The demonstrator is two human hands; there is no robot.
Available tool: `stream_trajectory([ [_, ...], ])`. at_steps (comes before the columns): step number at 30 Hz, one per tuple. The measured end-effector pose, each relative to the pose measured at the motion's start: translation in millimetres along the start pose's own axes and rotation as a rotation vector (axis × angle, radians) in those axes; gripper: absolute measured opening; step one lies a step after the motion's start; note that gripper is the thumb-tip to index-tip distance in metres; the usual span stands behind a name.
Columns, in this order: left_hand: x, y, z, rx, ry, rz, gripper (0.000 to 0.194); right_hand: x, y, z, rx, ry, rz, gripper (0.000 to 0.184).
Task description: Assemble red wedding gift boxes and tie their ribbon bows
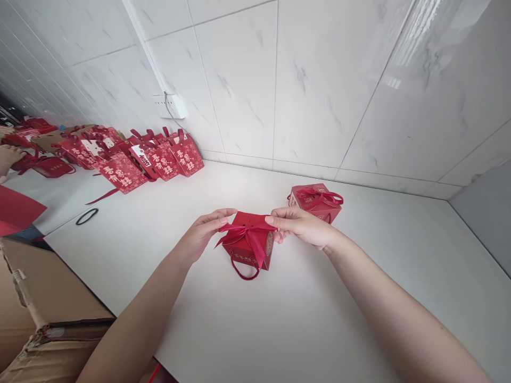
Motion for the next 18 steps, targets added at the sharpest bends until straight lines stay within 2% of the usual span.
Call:
stream_trajectory([
  [5,11,-0.7,8,0.033,0.002,-0.034,0.023,-6,4,3,0.022,0.042,-0.011,0.038],
  [10,21,-2.5,15,0.032,0.032,-0.019,0.027,-16,9,6,0.014,0.023,-0.016,0.039],
  [15,16,-5.7,13,0.056,0.033,-0.028,0.028,-22,5,8,-0.003,-0.002,0.04,0.041],
  [18,10,-7.4,6,0.09,0.025,0.041,0.036,-21,7,8,-0.031,0.015,0.037,0.042],
])
Point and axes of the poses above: each hand's wrist, its own z-axis towards the middle knuckle, its own y-axis out of the back of the hand, x = y × z, the point moved 8 cm from there along z, towards the middle knuckle, and after that the axes turned 8 degrees about y, right-handed, at the moved point
